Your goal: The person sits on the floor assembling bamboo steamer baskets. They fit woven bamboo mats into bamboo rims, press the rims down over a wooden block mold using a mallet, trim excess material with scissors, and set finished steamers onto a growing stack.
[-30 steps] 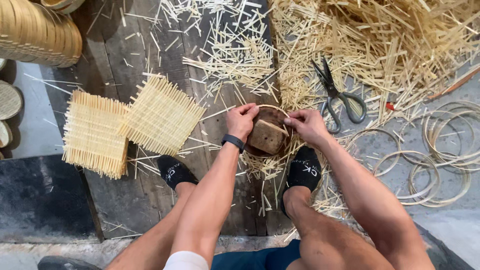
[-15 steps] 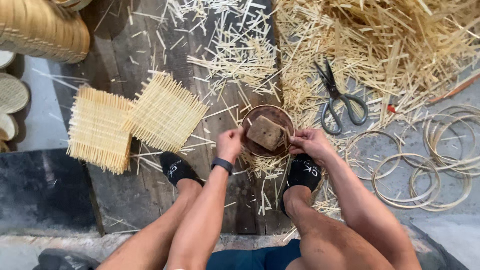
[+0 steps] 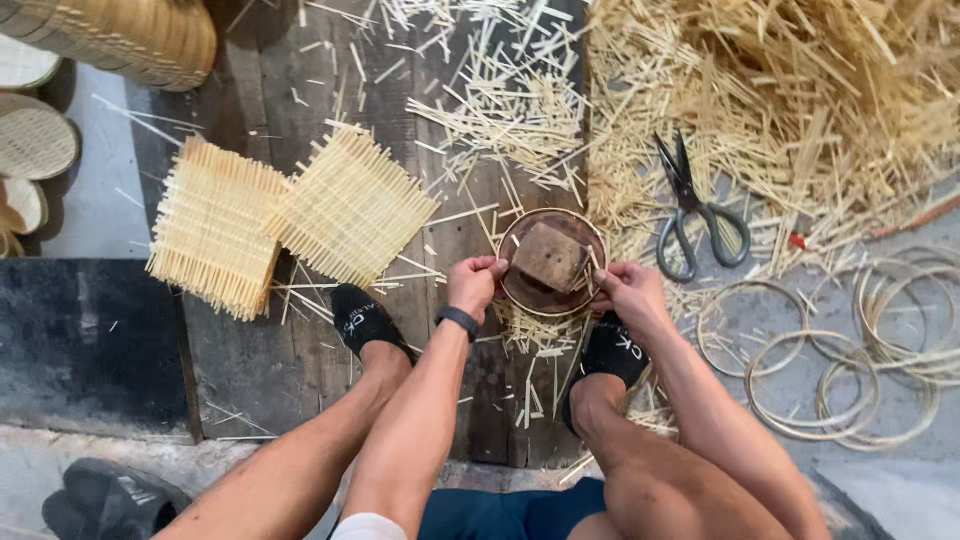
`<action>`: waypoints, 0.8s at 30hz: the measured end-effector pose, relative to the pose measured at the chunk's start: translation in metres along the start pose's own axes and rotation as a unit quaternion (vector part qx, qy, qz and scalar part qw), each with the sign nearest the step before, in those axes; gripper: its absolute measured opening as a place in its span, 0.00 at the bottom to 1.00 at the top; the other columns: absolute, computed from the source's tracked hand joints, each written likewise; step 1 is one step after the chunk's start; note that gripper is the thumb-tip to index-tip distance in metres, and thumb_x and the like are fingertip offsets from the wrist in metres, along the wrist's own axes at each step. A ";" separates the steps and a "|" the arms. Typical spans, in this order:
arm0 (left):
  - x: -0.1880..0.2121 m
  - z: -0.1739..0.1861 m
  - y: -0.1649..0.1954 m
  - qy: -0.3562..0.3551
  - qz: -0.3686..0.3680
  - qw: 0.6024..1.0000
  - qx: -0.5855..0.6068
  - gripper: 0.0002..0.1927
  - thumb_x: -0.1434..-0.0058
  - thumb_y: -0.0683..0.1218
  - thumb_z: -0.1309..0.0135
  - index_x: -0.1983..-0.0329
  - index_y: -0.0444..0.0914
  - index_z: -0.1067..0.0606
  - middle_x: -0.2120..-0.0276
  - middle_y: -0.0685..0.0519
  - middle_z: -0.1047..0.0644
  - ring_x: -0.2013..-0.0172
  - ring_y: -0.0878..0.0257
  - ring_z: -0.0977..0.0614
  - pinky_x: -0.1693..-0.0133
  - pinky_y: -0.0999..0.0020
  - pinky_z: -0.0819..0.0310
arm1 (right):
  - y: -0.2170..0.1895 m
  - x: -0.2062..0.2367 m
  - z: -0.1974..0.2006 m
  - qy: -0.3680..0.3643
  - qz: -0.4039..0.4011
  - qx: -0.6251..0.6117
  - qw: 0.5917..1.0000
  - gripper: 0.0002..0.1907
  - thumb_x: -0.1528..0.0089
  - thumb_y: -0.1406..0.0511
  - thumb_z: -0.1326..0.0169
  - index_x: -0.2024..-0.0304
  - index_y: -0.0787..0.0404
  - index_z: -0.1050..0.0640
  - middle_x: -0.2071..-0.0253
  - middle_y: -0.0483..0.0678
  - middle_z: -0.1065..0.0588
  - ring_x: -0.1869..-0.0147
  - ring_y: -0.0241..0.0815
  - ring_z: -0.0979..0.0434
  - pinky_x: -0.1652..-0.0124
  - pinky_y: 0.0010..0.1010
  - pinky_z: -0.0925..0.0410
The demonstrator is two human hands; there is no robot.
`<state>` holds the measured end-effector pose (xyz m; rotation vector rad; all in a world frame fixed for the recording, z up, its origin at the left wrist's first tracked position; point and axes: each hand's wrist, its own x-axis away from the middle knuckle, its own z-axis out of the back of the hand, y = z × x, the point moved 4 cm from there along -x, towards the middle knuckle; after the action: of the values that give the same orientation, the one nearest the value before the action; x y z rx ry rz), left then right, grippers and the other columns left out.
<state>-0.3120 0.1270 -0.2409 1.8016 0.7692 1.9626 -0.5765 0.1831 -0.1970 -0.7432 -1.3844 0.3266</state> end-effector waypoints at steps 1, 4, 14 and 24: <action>0.004 -0.001 -0.005 -0.041 0.021 0.998 0.053 0.10 0.36 0.41 0.39 0.56 0.29 0.22 0.66 0.48 0.19 0.70 0.60 0.19 0.71 0.63 0.21 | 0.001 0.004 -0.004 -0.039 -0.013 -0.059 0.997 0.11 0.33 0.68 0.44 0.54 0.72 0.23 0.63 0.54 0.21 0.67 0.42 0.19 0.66 0.34 0.22; 0.023 -0.013 -0.026 -0.111 0.087 0.971 0.191 0.10 0.33 0.42 0.45 0.52 0.33 0.24 0.61 0.48 0.18 0.65 0.57 0.16 0.68 0.60 0.18 | 0.006 0.011 -0.014 -0.100 -0.033 -0.138 0.985 0.12 0.34 0.68 0.47 0.52 0.70 0.22 0.60 0.49 0.18 0.63 0.39 0.16 0.64 0.33 0.20; 0.035 -0.022 -0.020 -0.067 0.059 0.986 0.141 0.11 0.37 0.39 0.44 0.52 0.32 0.22 0.60 0.49 0.17 0.63 0.53 0.16 0.64 0.56 0.15 | 0.013 0.009 -0.022 -0.063 -0.023 -0.038 0.997 0.19 0.31 0.62 0.48 0.51 0.75 0.22 0.62 0.54 0.19 0.63 0.45 0.18 0.61 0.38 0.22; 0.128 -0.056 0.123 -0.095 -0.438 0.879 -0.164 0.30 0.27 0.63 0.52 0.37 0.36 0.26 0.52 0.41 0.19 0.50 0.51 0.16 0.51 0.60 0.23 | -0.050 0.031 -0.050 -0.058 0.103 -0.002 0.993 0.32 0.45 0.61 0.33 0.45 0.72 0.31 0.60 0.64 0.24 0.65 0.54 0.22 0.68 0.39 0.29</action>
<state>-0.3712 0.0992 -0.0666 1.1088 0.8996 1.1961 -0.5330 0.1512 -0.1418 -0.8840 -1.4203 0.5352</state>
